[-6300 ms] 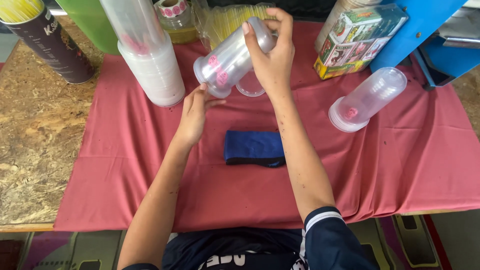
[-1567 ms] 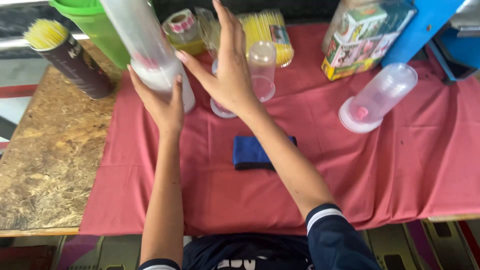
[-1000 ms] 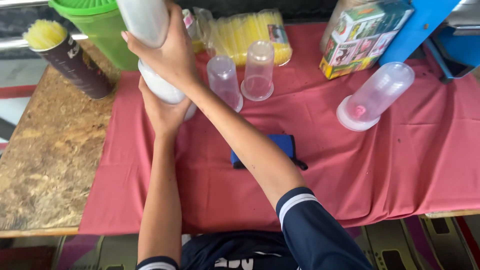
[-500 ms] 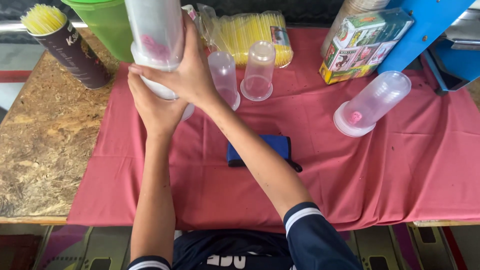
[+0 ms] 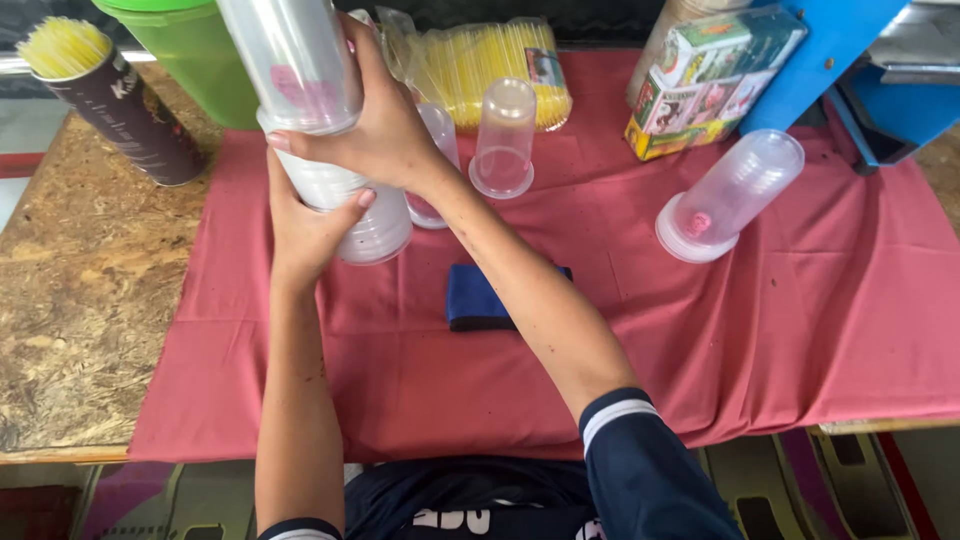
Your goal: Wiping the inside and outside of plastic cups with a blue cloth and organizing them into stacks.
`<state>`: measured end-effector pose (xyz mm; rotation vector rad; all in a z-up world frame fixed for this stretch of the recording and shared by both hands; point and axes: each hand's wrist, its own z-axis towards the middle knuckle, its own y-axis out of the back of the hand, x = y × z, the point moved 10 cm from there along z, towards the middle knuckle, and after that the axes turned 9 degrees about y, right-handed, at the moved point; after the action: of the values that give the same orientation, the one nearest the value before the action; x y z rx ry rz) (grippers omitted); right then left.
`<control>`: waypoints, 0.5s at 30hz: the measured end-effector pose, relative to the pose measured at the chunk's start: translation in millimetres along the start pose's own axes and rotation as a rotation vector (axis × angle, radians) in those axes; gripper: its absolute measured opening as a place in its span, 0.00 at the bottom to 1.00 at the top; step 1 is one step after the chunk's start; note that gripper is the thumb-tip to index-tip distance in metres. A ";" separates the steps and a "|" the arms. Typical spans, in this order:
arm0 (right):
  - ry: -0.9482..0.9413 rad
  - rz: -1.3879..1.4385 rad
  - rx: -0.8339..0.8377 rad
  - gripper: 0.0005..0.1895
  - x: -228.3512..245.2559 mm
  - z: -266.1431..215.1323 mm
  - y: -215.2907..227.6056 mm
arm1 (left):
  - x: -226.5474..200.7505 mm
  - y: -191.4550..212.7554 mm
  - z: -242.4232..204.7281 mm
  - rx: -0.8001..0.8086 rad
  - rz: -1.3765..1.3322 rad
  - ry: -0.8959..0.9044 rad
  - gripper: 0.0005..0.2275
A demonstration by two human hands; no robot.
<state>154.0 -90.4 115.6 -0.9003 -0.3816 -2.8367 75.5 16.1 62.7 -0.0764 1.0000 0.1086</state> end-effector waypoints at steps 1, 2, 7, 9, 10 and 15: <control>0.031 0.062 0.008 0.58 -2.2 0.2 -0.6 | 3.6 -3.5 -0.1 0.065 -0.086 0.009 0.35; 0.024 0.058 0.003 0.58 3.1 -2.2 3.6 | 8.4 -1.6 -2.9 0.071 -0.089 0.015 0.35; -0.106 0.217 0.109 0.56 14.8 6.7 -4.7 | 53.1 5.9 -2.7 0.153 -0.364 0.276 0.37; -0.103 0.276 0.131 0.53 22.2 6.9 -6.6 | 55.8 6.4 -8.6 0.224 -0.435 0.282 0.41; -0.094 0.332 0.151 0.51 27.3 8.3 -9.5 | 54.8 4.1 -11.7 0.299 -0.505 0.280 0.44; -0.131 0.529 0.154 0.41 37.4 3.1 -18.7 | 89.4 12.2 -24.2 0.313 -0.877 0.402 0.46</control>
<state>121.5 -73.7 136.1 -0.9845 -0.3135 -2.2467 101.7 30.4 -25.9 -0.2492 1.2915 -0.8937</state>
